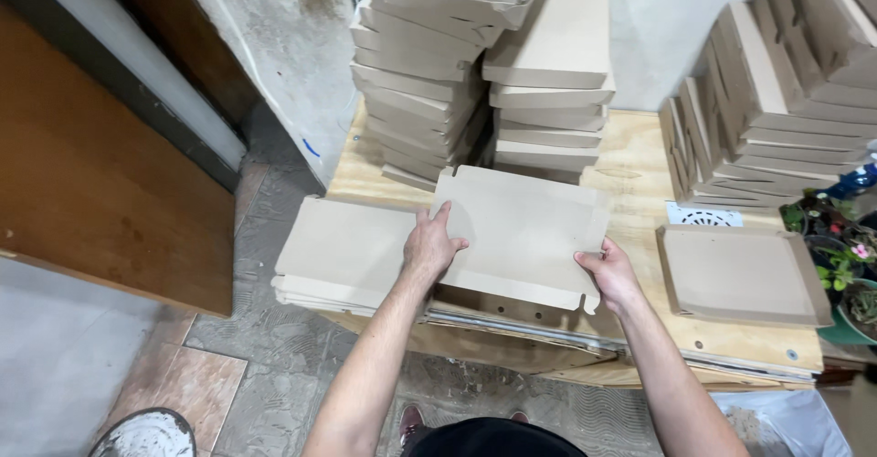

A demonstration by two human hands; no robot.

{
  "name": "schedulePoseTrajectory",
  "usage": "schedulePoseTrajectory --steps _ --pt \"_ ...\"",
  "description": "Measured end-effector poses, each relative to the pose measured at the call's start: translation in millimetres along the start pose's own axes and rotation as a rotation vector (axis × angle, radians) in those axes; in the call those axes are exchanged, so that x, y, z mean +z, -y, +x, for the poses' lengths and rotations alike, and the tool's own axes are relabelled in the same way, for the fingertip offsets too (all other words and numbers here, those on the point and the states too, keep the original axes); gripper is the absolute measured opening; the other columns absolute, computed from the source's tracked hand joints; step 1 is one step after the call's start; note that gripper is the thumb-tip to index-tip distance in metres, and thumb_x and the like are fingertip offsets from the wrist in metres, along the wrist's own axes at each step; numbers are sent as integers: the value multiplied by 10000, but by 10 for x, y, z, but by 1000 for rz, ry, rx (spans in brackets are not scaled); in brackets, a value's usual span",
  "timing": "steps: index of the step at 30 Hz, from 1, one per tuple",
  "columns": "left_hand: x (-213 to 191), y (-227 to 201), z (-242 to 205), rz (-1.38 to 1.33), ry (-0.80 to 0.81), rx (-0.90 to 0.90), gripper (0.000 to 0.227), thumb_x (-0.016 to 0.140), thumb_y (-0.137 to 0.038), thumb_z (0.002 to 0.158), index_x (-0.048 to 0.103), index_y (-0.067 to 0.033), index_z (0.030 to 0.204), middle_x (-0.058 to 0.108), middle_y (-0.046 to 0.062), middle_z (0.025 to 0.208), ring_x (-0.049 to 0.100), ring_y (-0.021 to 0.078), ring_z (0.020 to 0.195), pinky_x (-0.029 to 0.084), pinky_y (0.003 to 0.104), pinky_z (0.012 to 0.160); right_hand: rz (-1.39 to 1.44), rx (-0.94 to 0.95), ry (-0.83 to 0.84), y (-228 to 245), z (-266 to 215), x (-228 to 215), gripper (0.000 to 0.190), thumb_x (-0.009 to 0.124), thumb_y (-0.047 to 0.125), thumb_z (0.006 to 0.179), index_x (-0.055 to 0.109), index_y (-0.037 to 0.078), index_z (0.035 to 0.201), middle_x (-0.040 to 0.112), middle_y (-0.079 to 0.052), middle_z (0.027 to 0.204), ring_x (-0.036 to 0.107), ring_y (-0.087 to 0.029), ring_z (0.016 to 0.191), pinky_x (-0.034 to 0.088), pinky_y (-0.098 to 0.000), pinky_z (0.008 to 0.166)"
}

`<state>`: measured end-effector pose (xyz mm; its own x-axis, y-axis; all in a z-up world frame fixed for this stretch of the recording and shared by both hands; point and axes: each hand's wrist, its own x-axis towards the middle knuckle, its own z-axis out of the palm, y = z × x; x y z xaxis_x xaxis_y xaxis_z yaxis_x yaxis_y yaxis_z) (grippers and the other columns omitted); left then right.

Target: The person assembles flat cardboard boxes on a wooden table. They fold the sides of each box, secure the flaps, and stack the completed boxes. The process is repeated multiple times throughout the clip.

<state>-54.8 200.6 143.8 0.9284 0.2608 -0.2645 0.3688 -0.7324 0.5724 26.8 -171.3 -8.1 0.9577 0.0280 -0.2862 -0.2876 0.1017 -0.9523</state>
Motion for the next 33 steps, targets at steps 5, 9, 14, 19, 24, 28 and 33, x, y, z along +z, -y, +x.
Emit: schedulePoseTrajectory --steps 5,9,14,19,24,28,33 --pt "-564 847 94 -1 -49 -23 925 926 -333 936 502 -226 1751 441 225 1670 637 505 1456 576 678 1152 -52 22 41 -109 -183 1126 421 799 -17 981 683 44 1382 811 -151 1130 825 -284 929 704 -453 751" --pt "-1024 1631 191 -7 -68 -60 938 957 -330 907 531 -243 1738 464 197 1617 645 507 1443 584 668 1155 -135 27 72 -262 -302 2005 481 819 17 982 680 33 1442 801 -162 1185 788 -252 1002 690 -453 811" --pt "-1261 2476 401 -22 -90 -121 953 981 -351 884 557 -230 1729 485 213 1611 621 490 1484 566 617 1198 -191 23 93 -500 -375 2819 527 856 30 963 677 22 1459 819 -155 1149 798 -238 972 695 -425 809" --pt "-1444 2737 327 -21 -91 -116 970 984 -335 885 545 -195 1739 538 214 1524 649 486 1440 568 600 1203 -346 19 69 -674 -414 3028 588 909 106 953 673 38 1487 840 -163 1132 810 -240 988 688 -433 842" --pt "-1364 2950 363 45 -125 -60 987 981 -476 866 554 -263 1730 530 131 1513 544 389 1477 503 540 1230 -886 -34 -83 -440 -715 3204 740 924 414 938 644 175 1581 879 -86 1158 821 -288 1189 673 -481 1014" --pt "-1180 3118 384 -81 -124 -34 981 981 -405 873 550 -190 1728 507 175 1544 551 444 1502 513 547 1257 -989 -49 -126 -395 -844 3243 767 888 433 966 617 133 1618 876 -106 1161 811 -329 1214 662 -527 1042" --pt "-1089 3177 335 -6 -166 92 932 939 -435 888 575 -144 1695 378 200 1698 478 524 1579 390 594 1366 -1110 -51 -152 -291 -1025 3294 759 885 528 974 678 97 1564 731 -181 1376 763 -441 1293 654 -583 1059"
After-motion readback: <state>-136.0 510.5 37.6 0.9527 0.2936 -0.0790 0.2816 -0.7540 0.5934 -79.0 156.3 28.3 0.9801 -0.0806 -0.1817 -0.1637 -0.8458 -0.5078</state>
